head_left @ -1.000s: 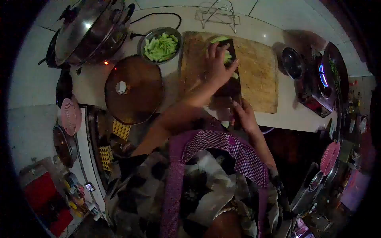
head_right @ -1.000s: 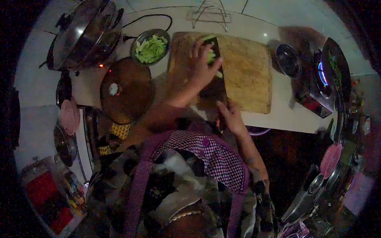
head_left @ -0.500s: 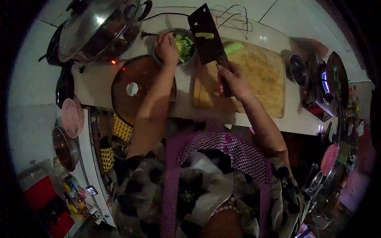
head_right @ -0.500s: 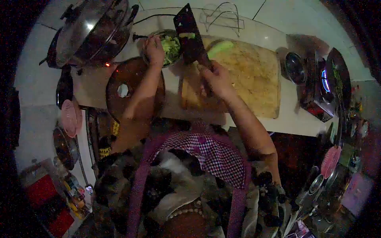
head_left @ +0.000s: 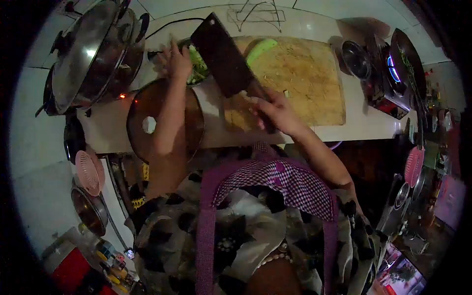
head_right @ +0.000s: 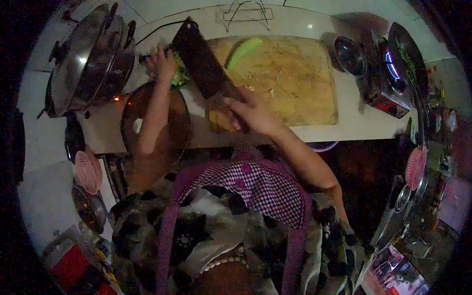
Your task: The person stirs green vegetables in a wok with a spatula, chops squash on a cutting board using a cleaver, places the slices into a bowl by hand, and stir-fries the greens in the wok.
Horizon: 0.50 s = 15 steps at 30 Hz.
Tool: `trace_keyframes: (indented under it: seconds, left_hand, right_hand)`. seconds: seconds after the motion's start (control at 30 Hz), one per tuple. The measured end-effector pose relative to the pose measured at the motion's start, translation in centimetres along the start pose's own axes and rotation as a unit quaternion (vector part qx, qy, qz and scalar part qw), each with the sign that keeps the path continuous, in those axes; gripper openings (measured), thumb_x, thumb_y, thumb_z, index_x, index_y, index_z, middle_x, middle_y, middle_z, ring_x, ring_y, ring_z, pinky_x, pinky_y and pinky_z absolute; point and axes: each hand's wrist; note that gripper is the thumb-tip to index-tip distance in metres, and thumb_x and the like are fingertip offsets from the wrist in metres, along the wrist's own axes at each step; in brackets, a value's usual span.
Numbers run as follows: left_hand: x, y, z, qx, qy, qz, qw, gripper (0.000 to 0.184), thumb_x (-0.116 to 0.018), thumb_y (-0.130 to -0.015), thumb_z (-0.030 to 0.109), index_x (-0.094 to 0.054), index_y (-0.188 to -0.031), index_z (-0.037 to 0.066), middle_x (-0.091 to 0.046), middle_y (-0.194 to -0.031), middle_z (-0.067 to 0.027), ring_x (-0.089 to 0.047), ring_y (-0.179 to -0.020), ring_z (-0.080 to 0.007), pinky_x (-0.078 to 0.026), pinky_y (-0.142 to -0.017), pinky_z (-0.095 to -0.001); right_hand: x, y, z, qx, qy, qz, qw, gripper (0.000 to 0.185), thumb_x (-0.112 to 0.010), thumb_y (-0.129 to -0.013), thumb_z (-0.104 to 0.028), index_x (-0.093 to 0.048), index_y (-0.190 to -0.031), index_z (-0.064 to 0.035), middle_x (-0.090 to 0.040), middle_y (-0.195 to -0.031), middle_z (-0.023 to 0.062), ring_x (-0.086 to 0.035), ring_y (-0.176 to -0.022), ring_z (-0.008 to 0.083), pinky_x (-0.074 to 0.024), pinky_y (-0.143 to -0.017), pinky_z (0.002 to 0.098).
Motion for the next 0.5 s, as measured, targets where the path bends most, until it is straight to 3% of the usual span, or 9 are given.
trace_keyframes:
  seconds: [0.03,0.07,0.1,0.2,0.27,0.33,0.4,0.43,0.5]
  left_hand:
    - [-0.1,0.0,0.6,0.001,-0.018,0.006,1.0,0.048,-0.048,-0.091,0.033,-0.04,-0.133,0.011,-0.04,-0.134,-0.0168,-0.03,-0.128,-0.0342,-0.019,-0.105,-0.0484]
    - [3.5,0.5,4.0,-0.022,-0.015,0.025,0.999,0.049,-0.052,-0.088,0.033,-0.042,-0.131,0.011,-0.04,-0.134,-0.0164,-0.03,-0.127,-0.0362,-0.023,-0.103,-0.0508]
    - [6.6,1.1,3.2,-0.035,0.0,0.04,0.999,0.05,-0.056,-0.085,0.032,-0.045,-0.129,0.012,-0.039,-0.134,-0.016,-0.03,-0.126,-0.0382,-0.027,-0.1,-0.0532]
    - [6.8,4.6,6.2,-0.126,0.261,-0.075,0.954,0.042,-0.065,-0.078,0.021,-0.053,-0.116,0.007,-0.053,-0.118,-0.0162,-0.045,-0.114,-0.0367,-0.036,-0.094,-0.0455]
    - [6.9,8.6,8.2,-0.161,0.246,-0.197,0.935,0.038,-0.067,-0.072,0.013,-0.056,-0.108,0.003,-0.058,-0.105,-0.0173,-0.053,-0.1,-0.0376,-0.042,-0.086,-0.0414]
    - [6.5,12.4,9.8,-0.176,0.269,-0.272,0.907,0.042,-0.067,-0.072,0.009,-0.054,-0.111,0.002,-0.057,-0.104,-0.0195,-0.054,-0.098,-0.0389,-0.044,-0.082,-0.0429]
    - [5.2,13.8,10.2,-0.117,0.276,-0.324,0.897,0.043,-0.067,-0.071,0.007,-0.053,-0.112,0.001,-0.056,-0.103,-0.0205,-0.054,-0.098,-0.0383,-0.044,-0.081,-0.0431]
    - [4.4,14.3,10.2,-0.088,0.276,-0.345,0.893,0.044,-0.067,-0.071,0.006,-0.052,-0.112,0.001,-0.056,-0.103,-0.0209,-0.054,-0.098,-0.038,-0.044,-0.081,-0.0433]
    - [3.1,14.2,10.3,-0.129,0.213,-0.304,0.919,0.044,-0.067,-0.072,0.005,-0.053,-0.113,0.001,-0.053,-0.11,-0.0202,-0.056,-0.094,-0.0353,-0.046,-0.082,-0.042]
  right_hand:
    - [2.1,1.6,0.8,0.022,-0.01,0.019,1.0,0.026,-0.055,-0.09,-0.022,-0.048,-0.105,-0.0018,-0.053,-0.067,0.0024,-0.051,-0.053,0.0101,-0.0423,-0.049,0.0244]
    - [2.1,2.5,1.3,0.05,-0.008,0.05,0.997,0.026,-0.055,-0.09,-0.022,-0.048,-0.106,-0.002,-0.053,-0.068,0.0025,-0.051,-0.055,0.01,-0.0424,-0.05,0.0243]
    - [2.1,3.4,1.9,0.078,-0.004,0.081,0.994,0.026,-0.055,-0.09,-0.021,-0.049,-0.107,-0.0021,-0.054,-0.07,0.0026,-0.051,-0.057,0.0099,-0.0424,-0.051,0.0242]
    - [5.0,5.9,3.0,0.115,0.03,0.178,0.977,0.028,-0.057,-0.088,-0.019,-0.049,-0.108,-0.0025,-0.053,-0.073,0.002,-0.05,-0.06,0.0091,-0.0414,-0.052,0.0237]
    - [6.7,6.9,4.8,0.098,0.038,0.248,0.963,0.028,-0.057,-0.087,-0.018,-0.05,-0.108,-0.0026,-0.052,-0.072,0.0012,-0.049,-0.059,0.0087,-0.0404,-0.051,0.0234]
    - [7.5,7.4,6.6,0.073,0.022,0.292,0.953,0.027,-0.057,-0.086,-0.017,-0.05,-0.108,-0.0026,-0.052,-0.07,0.0005,-0.049,-0.057,0.0085,-0.0395,-0.05,0.0232]
    - [7.7,8.2,7.7,0.038,-0.013,0.303,0.952,0.027,-0.057,-0.084,-0.015,-0.051,-0.107,-0.0025,-0.051,-0.068,-0.0001,-0.048,-0.055,0.0086,-0.0388,-0.048,0.0232]
    - [8.1,8.2,8.0,0.006,-0.002,0.295,0.955,0.028,-0.057,-0.084,-0.015,-0.052,-0.108,-0.0025,-0.051,-0.066,-0.0004,-0.048,-0.053,0.0087,-0.0379,-0.047,0.023]
    - [7.1,9.0,7.6,-0.009,-0.04,0.318,0.947,0.027,-0.057,-0.084,-0.015,-0.052,-0.108,-0.0024,-0.051,-0.066,-0.0001,-0.048,-0.053,0.0089,-0.0385,-0.047,0.0232]
Point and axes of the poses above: each hand's wrist, its own y-axis away from the middle knuckle, its own x-axis out of the back of the hand, z = x × y
